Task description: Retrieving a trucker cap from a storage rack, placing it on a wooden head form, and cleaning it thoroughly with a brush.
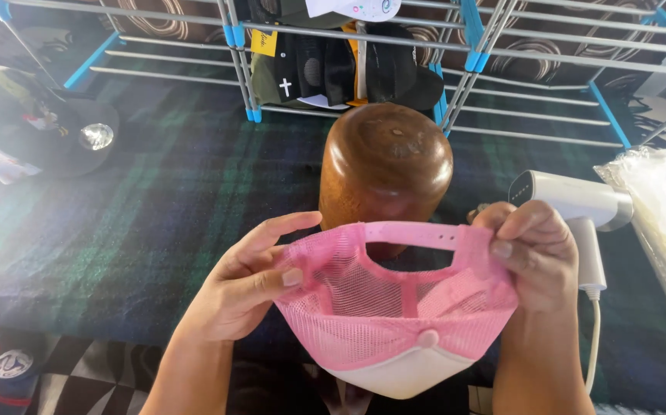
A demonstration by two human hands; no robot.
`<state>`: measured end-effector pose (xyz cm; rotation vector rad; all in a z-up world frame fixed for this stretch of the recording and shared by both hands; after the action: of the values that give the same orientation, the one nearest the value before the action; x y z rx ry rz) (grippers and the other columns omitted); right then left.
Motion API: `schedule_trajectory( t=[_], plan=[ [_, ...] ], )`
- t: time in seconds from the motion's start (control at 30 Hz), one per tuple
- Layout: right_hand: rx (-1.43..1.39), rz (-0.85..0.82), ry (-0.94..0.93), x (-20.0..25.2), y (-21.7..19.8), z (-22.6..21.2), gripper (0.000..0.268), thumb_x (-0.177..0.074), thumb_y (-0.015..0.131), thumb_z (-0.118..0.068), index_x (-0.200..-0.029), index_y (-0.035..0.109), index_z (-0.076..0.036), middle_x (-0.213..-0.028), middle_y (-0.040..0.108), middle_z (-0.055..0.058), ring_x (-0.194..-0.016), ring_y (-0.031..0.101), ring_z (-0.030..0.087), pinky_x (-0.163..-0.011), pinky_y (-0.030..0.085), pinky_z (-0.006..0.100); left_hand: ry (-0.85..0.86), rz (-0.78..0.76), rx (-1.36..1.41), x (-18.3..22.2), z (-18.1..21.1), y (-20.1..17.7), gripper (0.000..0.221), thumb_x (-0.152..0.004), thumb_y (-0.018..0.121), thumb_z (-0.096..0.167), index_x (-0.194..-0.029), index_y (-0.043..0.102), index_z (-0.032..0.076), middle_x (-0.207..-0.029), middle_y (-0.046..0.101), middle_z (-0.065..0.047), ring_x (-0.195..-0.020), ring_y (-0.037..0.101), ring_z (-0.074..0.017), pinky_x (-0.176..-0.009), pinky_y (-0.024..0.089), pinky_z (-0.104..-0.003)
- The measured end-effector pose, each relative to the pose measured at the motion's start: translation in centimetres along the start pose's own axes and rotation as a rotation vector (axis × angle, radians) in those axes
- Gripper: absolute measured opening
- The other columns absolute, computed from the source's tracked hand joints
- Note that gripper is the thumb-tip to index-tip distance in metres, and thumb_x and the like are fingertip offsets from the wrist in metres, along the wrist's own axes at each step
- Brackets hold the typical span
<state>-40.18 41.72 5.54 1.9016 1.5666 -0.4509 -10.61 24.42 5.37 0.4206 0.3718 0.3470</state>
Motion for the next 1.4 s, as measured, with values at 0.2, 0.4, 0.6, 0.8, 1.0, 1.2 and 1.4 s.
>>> schedule_trajectory(
  t=[0.2, 0.4, 0.6, 0.8, 1.0, 1.2, 1.4],
  plan=[
    [0.035, 0.116, 0.020, -4.0, -3.3, 0.7, 0.012, -0.096, 0.067, -0.003, -0.103, 0.067, -0.014, -0.106, 0.068, 0.018, -0.063, 0.057, 0.011, -0.051, 0.042, 0.018, 0.215, 0.051, 0.184, -4.3, -0.7, -0.6, 0.043, -0.103, 0.060, 0.003, -0.145, 0.054, -0.004, -0.113, 0.071, -0.016, -0.080, 0.066, -0.0157, -0.069, 0.055, -0.026],
    [-0.040, 0.282, 0.081, -9.3, -3.9, 3.1, 0.014, -0.096, 0.062, -0.007, -0.108, 0.058, -0.004, -0.100, 0.070, 0.014, -0.086, 0.070, 0.013, -0.066, 0.051, 0.018, 0.452, 0.041, 0.380, -12.9, -2.3, -4.7, 0.029, -0.107, 0.050, 0.000, -0.134, 0.058, -0.006, -0.111, 0.072, -0.030, -0.096, 0.076, -0.0370, -0.088, 0.064, -0.046],
    [-0.062, 0.457, 0.117, -14.0, -6.8, 4.4, 0.016, -0.091, 0.061, 0.008, -0.102, 0.063, -0.004, -0.098, 0.074, 0.016, -0.080, 0.074, 0.017, -0.070, 0.056, 0.022, 0.408, 0.277, 0.382, -18.8, -2.5, -7.1, 0.021, -0.102, 0.060, 0.005, -0.120, 0.063, -0.005, -0.093, 0.073, -0.023, -0.082, 0.078, -0.0319, -0.073, 0.068, -0.040],
    [-0.143, 0.600, 0.139, -15.4, -7.8, 6.8, 0.012, -0.086, 0.065, 0.011, -0.090, 0.066, 0.000, -0.080, 0.072, 0.018, -0.069, 0.075, 0.022, -0.066, 0.059, 0.026, 0.297, 0.407, 0.355, -20.1, -1.4, -7.3, 0.019, -0.096, 0.062, 0.000, -0.114, 0.065, -0.007, -0.087, 0.073, -0.021, -0.075, 0.078, -0.0304, -0.066, 0.068, -0.037],
    [-0.205, 0.711, 0.248, -16.5, -7.9, 8.9, 0.013, -0.094, 0.059, 0.005, -0.087, 0.068, -0.002, -0.081, 0.074, 0.020, -0.078, 0.079, 0.032, -0.081, 0.066, 0.037, 0.216, 0.517, 0.307, -21.9, -1.2, -8.5, 0.020, -0.094, 0.065, 0.000, -0.114, 0.067, -0.007, -0.089, 0.073, -0.021, -0.077, 0.077, -0.0304, -0.068, 0.067, -0.038],
    [0.003, 0.820, 0.310, -15.5, -12.5, 11.8, 0.008, -0.093, 0.064, 0.000, -0.086, 0.065, -0.002, -0.073, 0.070, 0.017, -0.072, 0.077, 0.027, -0.075, 0.066, 0.038, -0.022, 0.675, 0.175, -22.2, -1.6, -9.5, 0.026, -0.093, 0.069, 0.006, -0.118, 0.067, 0.000, -0.089, 0.075, -0.018, -0.074, 0.078, -0.0303, -0.065, 0.068, -0.040],
    [0.501, 0.797, 0.200, -13.8, -10.7, 11.3, 0.007, -0.092, 0.066, -0.001, -0.092, 0.071, -0.007, -0.076, 0.068, 0.013, -0.077, 0.072, 0.023, -0.076, 0.059, 0.034, -0.039, 0.769, -0.417, -20.2, 0.8, -5.3, 0.030, -0.087, 0.055, -0.001, -0.109, 0.073, 0.007, -0.071, 0.068, -0.008, -0.047, 0.064, -0.0187, -0.039, 0.049, -0.021]
  ],
)
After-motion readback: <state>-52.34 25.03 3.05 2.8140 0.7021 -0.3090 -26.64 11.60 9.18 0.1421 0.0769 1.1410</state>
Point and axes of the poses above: each hand's wrist, its own x-axis away from the middle knuckle, its own y-axis out of the palm, z = x × y, the point moved 2 cm from there along -x, towards the middle knuckle
